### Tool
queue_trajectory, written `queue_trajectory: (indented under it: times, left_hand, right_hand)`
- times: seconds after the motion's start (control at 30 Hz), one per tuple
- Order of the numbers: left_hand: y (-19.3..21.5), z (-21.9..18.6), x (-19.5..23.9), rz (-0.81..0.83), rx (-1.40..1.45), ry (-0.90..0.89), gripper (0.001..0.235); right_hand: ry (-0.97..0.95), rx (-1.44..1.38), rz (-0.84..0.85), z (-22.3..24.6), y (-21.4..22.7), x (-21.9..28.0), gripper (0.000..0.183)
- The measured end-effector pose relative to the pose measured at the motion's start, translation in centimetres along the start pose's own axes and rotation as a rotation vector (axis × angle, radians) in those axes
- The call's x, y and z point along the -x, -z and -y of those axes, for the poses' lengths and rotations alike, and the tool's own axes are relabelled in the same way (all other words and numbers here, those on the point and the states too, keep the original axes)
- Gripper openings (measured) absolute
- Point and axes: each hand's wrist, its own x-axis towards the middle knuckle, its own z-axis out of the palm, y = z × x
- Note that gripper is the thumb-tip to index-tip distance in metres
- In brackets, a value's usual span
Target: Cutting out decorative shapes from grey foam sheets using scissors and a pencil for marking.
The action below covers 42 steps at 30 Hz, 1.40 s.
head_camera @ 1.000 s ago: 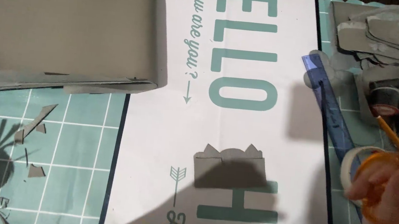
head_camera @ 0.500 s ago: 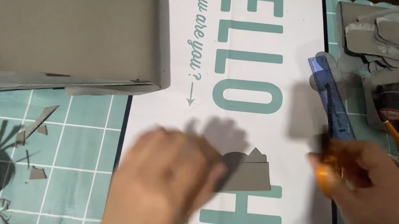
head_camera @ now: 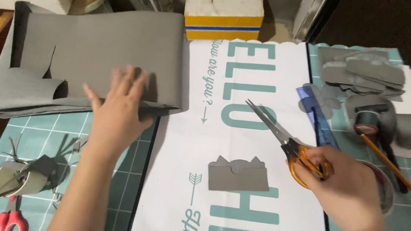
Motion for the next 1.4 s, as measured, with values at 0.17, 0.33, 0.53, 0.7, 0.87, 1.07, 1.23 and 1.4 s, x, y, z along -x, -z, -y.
queue_trajectory:
  times: [0.17,0.33,0.53,0.7,0.87,1.07,1.23,1.4]
  left_hand:
    - [-0.8,-0.8,-1.4,0.143,0.014,-0.298,0.083]
    - [-3.2,-1.2,-1.8,0.062,-0.067,-0.282,0.078]
    - [-1.0,-4.1,0.0,0.045,-0.105,-0.12,0.066]
    - [-3.5,-3.4,0.2,-0.003,-0.085,-0.134,0.075]
    - [-3.3,-3.7,0.6,-0.007,0.013,-0.076,0.068]
    - [-3.0,-3.4,0.7,0.006,0.098,-0.056,0.063]
    - [-3.0,-3.4,0.8,-0.01,0.111,-0.058,0.063]
    - [-3.2,-3.3,0.9,-0.016,0.123,-0.055,0.061]
  right_hand:
    - [0.123,-0.099,-0.049,-1.0,0.1,-0.3,0.034]
    - [0.256,-0.109,-0.092,-3.2,-1.1,-1.9,0.035]
    - [0.431,-0.305,-0.021,-3.7,-4.0,-1.7,0.029]
    - [0.506,-0.13,-0.081,-2.8,-4.5,0.1,0.036]
    - [0.638,0.044,0.025,0.7,-3.6,1.5,0.068]
    - [0.546,0.054,0.163,1.4,-3.2,1.3,0.063]
    - [0.489,0.038,0.214,2.0,-3.0,1.4,0.059]
    - [0.455,-0.065,0.238,1.5,-3.5,1.4,0.07]
